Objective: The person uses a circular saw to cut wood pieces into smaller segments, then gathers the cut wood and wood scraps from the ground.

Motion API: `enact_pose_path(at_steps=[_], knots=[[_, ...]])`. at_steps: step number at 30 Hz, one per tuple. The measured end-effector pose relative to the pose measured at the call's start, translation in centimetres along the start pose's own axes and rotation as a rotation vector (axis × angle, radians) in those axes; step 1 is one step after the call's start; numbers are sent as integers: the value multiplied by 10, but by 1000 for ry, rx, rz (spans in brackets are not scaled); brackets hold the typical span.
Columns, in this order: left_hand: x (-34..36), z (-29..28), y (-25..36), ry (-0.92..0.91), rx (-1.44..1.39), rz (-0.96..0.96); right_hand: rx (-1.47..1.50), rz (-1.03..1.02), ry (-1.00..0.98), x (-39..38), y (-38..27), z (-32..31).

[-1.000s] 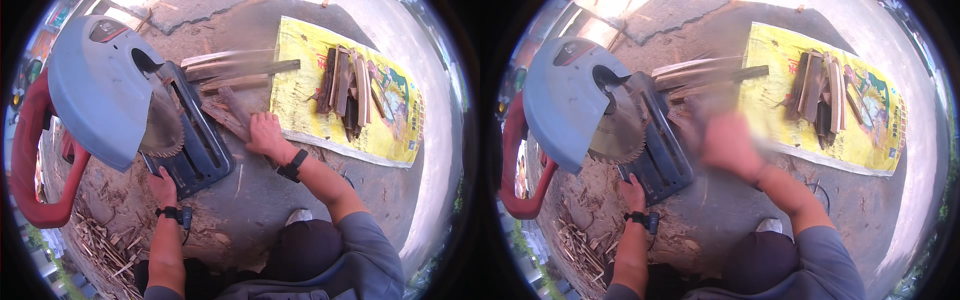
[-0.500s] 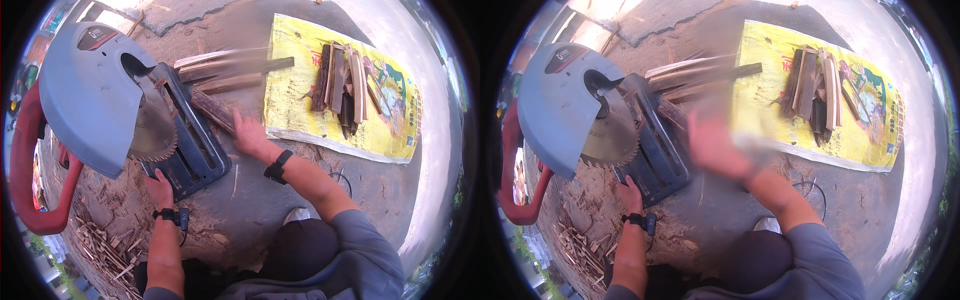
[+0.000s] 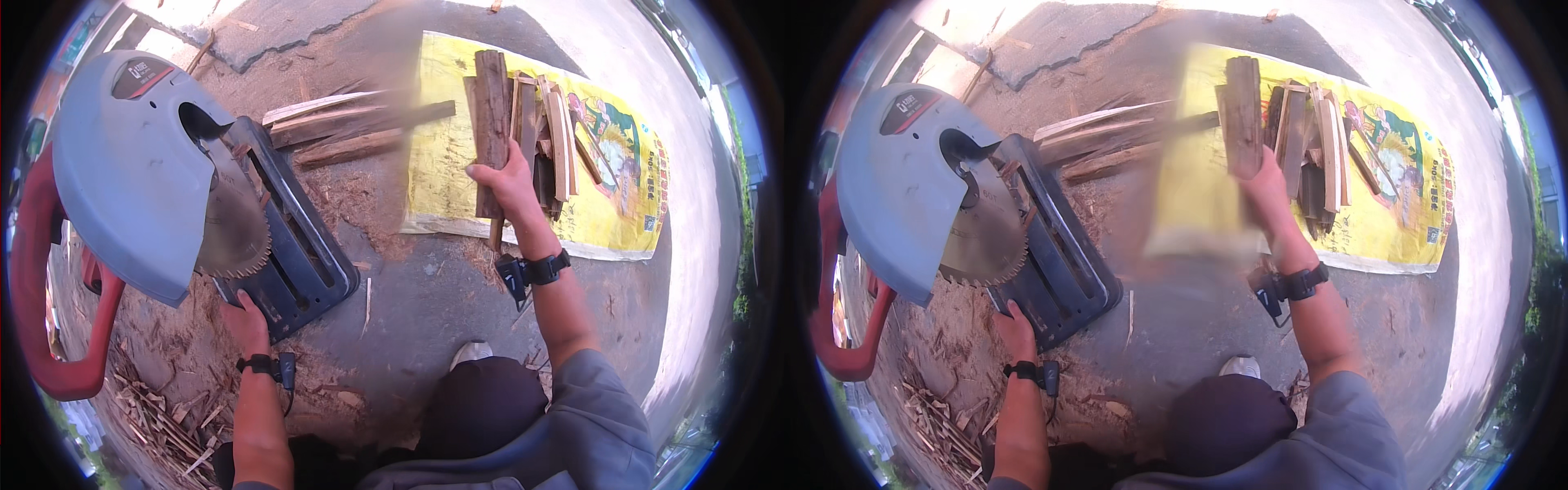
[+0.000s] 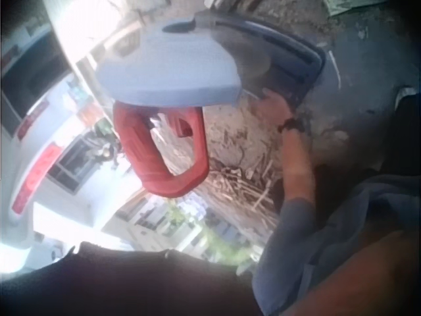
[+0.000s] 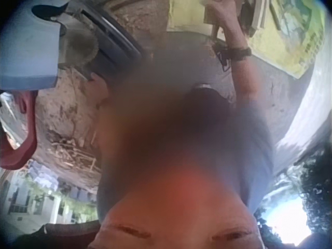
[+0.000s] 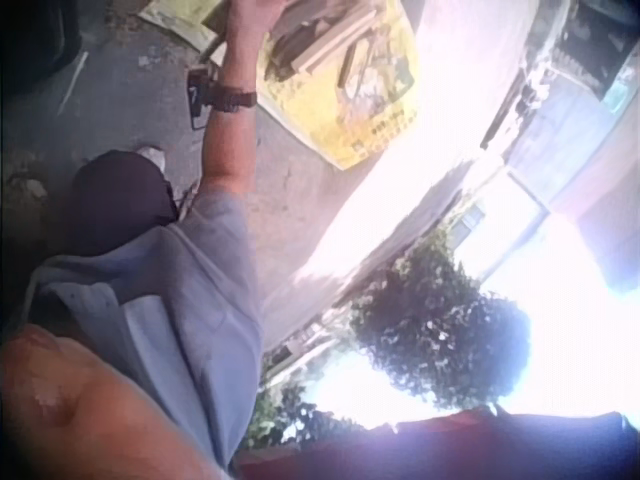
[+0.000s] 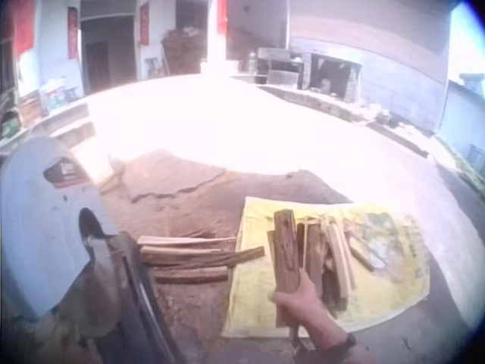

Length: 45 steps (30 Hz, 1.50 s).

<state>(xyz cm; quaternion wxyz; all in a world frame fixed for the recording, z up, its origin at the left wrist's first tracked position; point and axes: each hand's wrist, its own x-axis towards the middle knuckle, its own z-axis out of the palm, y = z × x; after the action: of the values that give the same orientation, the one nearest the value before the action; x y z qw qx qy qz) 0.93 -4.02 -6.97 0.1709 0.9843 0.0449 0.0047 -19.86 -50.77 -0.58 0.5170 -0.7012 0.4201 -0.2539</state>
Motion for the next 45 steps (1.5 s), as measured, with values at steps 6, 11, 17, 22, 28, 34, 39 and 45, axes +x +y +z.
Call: enact_pose_path(at_steps=[6,11,17,22,28,34,39,45], knots=[[-1,1,4,15,6,-8,-761,13,157,68,1,-103],[1,0,-3,8,32,-8,-928,-289,70,68,-15,-49],[-6,0,15,18,27,55,-924,-729,-195,117,10,79],[-20,-7,-2,-92,392,-20,-1251,-553,-350,133,16,115],[-26,-7,-44,-193,414,-40,-816,-645,-282,131,16,84],[-19,-2,-53,-199,405,-32,-695,-875,-506,142,13,157],[-18,3,-49,-203,390,-26,-848,-816,-612,144,13,184],[-17,2,-47,-200,368,-43,-884,-736,-709,137,-1,184]])
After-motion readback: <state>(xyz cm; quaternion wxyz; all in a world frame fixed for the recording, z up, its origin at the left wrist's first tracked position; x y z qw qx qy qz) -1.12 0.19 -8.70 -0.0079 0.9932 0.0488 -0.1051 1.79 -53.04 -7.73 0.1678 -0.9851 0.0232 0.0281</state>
